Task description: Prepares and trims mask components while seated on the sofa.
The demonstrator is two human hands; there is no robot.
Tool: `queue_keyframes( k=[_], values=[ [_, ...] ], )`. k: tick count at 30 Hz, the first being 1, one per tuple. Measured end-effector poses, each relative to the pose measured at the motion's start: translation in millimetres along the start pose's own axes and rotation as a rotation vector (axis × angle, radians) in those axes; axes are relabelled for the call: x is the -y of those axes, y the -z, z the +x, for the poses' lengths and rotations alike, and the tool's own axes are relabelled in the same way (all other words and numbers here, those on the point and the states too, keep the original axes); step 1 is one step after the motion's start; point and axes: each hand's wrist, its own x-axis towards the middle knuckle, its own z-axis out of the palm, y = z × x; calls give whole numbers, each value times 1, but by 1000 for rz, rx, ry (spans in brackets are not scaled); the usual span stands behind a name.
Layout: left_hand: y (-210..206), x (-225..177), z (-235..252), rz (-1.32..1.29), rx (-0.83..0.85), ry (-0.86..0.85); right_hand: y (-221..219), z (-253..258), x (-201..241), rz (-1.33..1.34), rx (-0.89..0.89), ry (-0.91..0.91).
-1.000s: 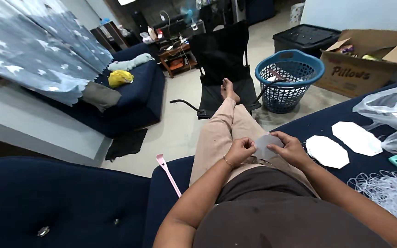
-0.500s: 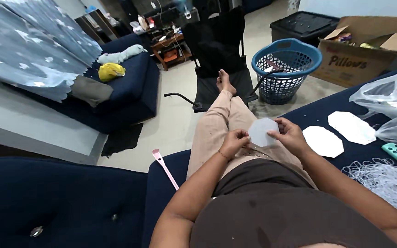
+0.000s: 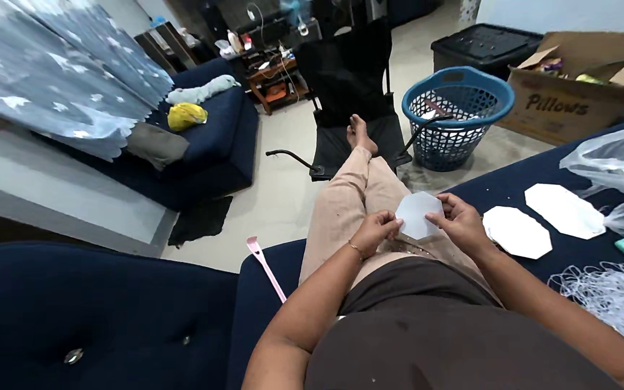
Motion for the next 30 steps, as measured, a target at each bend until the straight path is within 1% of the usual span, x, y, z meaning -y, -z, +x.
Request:
queue_keyframes(
  k=[3, 6, 11, 13, 16, 20, 22, 24, 27, 28, 30],
  values=[
    [-1, -1, -1, -12, 37, 42, -2, -3, 2, -58, -13, 55],
    [-3, -1, 0, 14, 29, 75, -6, -8, 5, -124, -30, 134],
    [-2, -1, 0, 211, 33, 93, -12, -10, 3, -234, -48, 294],
    [0, 2, 3, 309, 32, 81, -12, -10, 0, -249, -38, 321],
    [1, 1, 4, 435, 2, 65, -12, -10, -2, -279, -38, 320],
    [0, -2, 2, 427, -6, 54, -9, -9, -3, -277, -47, 317],
    [-1, -5, 0, 371, 24, 72, -5, -8, 1, -214, -37, 213],
    [-2, -8, -2, 350, 14, 88, -1, -6, 2, -136, -46, 119],
    [-1, -15, -3, 424, -99, 87, 3, -2, -1, -110, -67, 117],
    [0, -15, -2, 436, -155, 52, 3, -2, -1, -116, -56, 123],
    [2, -11, -1, 416, -232, -87, 3, -3, 0, -140, 15, 104]
  ],
)
